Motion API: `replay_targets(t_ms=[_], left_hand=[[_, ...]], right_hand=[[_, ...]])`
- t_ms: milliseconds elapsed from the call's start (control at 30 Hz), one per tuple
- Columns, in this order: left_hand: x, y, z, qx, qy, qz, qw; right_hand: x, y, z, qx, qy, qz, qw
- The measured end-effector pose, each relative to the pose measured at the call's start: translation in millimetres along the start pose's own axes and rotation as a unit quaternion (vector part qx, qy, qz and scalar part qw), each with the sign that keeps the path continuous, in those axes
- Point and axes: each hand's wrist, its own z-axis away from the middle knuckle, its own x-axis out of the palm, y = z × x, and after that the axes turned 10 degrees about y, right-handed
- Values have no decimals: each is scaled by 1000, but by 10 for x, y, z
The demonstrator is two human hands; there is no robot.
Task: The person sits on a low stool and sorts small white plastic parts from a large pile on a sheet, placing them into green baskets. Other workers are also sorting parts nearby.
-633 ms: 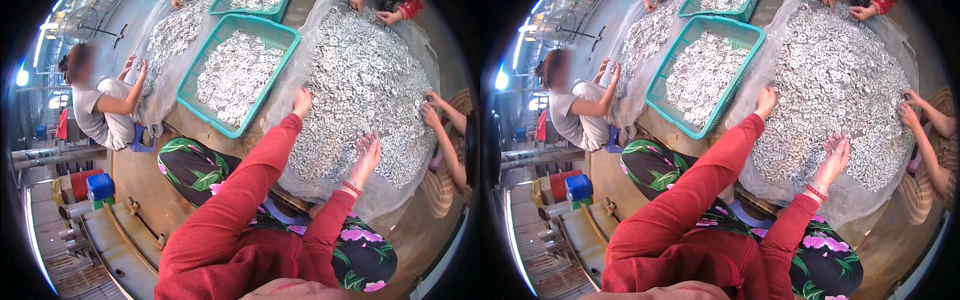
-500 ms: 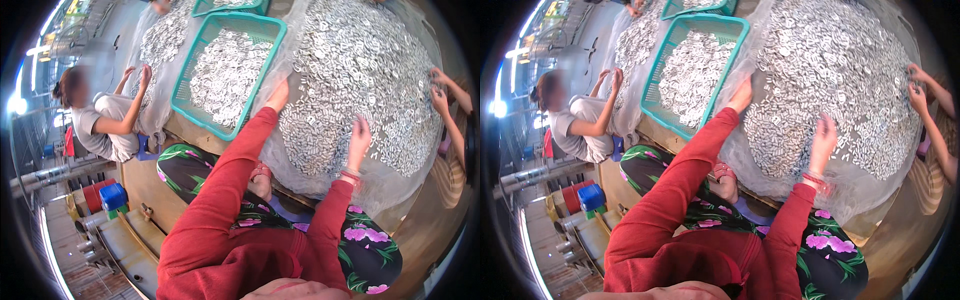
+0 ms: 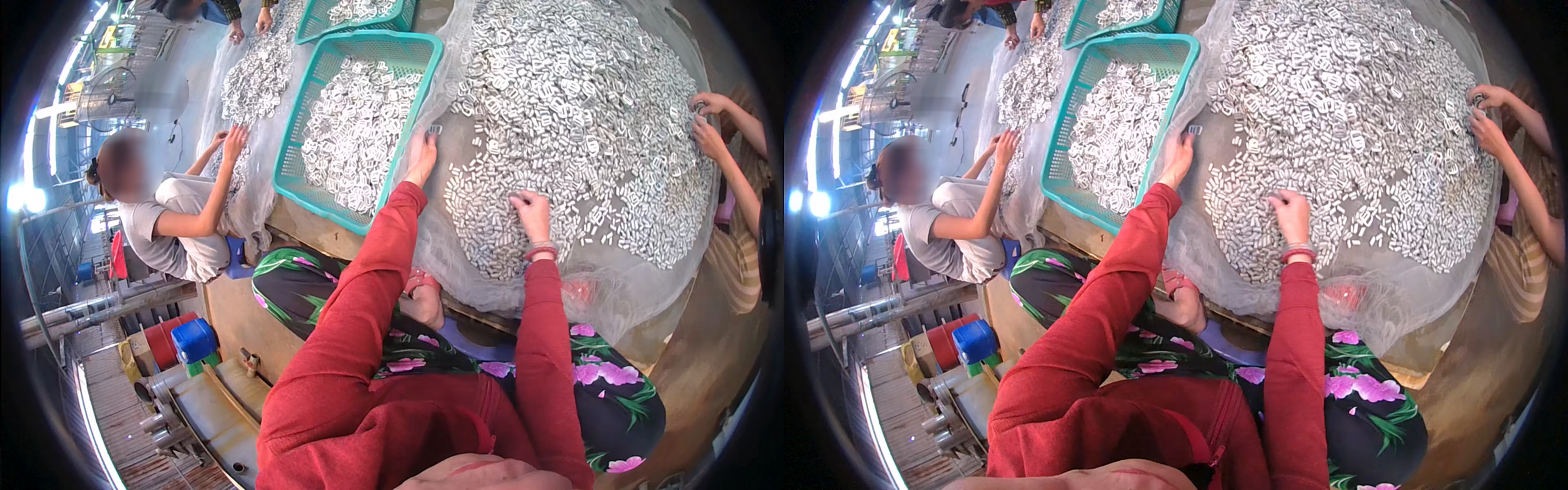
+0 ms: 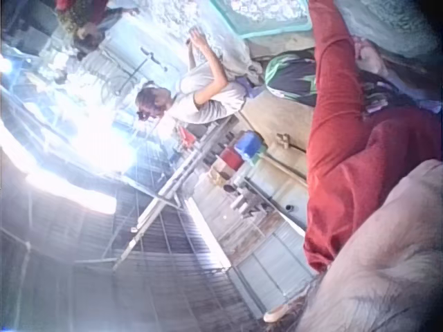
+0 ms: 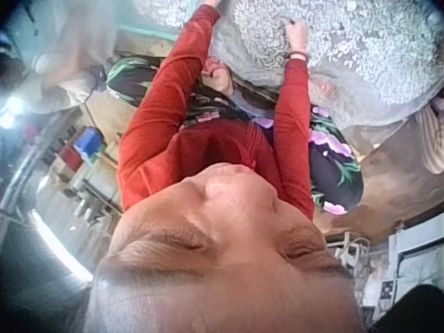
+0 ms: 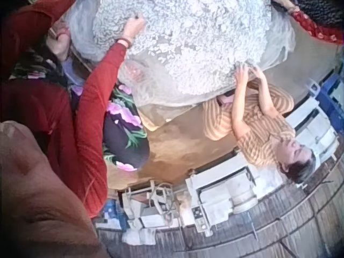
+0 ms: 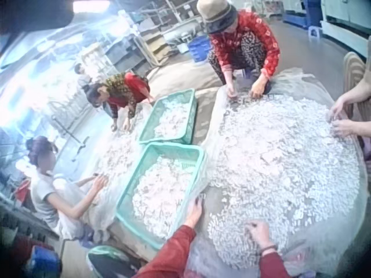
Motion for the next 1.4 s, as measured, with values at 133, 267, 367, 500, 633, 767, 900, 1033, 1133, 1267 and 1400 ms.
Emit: replay_targets(t_ms=[133,267,367,500,633,767,900,1033,1133,1267,1400], left_hand=[[205,379,142,-19,-29,23,999],[199,93,181,62,25,-102,993],[107,-243,248,10,24,-66,997],[30,1258,719,266,9,27,963],[-495,1770,892,153,234,-159,947],[-628,1223,1315,-84,120,-264,953],[-594,1102,1360,-132,-67,-153,977],[-579,1358,1552,-18,-101,-128,986],[-582,1319,1643,8,-119,-88,989],[-911,1593,1364,-49,-209,-48,975],[-928,1552,943,-65,45,-80,994]], right_hand=[[-396,23,64,214,62,-267,938],[-450,-165,32,203,62,-316,925],[-404,-599,38,160,54,-366,915],[-512,-587,-64,159,75,-398,900],[-484,-691,-26,192,111,-417,881],[-458,-868,-43,203,44,-344,916],[-122,-1197,33,226,-70,-199,951],[30,-1379,17,219,-126,-166,953],[110,-1293,-59,162,-102,-80,978],[15,-947,-179,166,-11,-133,977],[-114,-869,-103,216,26,-288,933]])
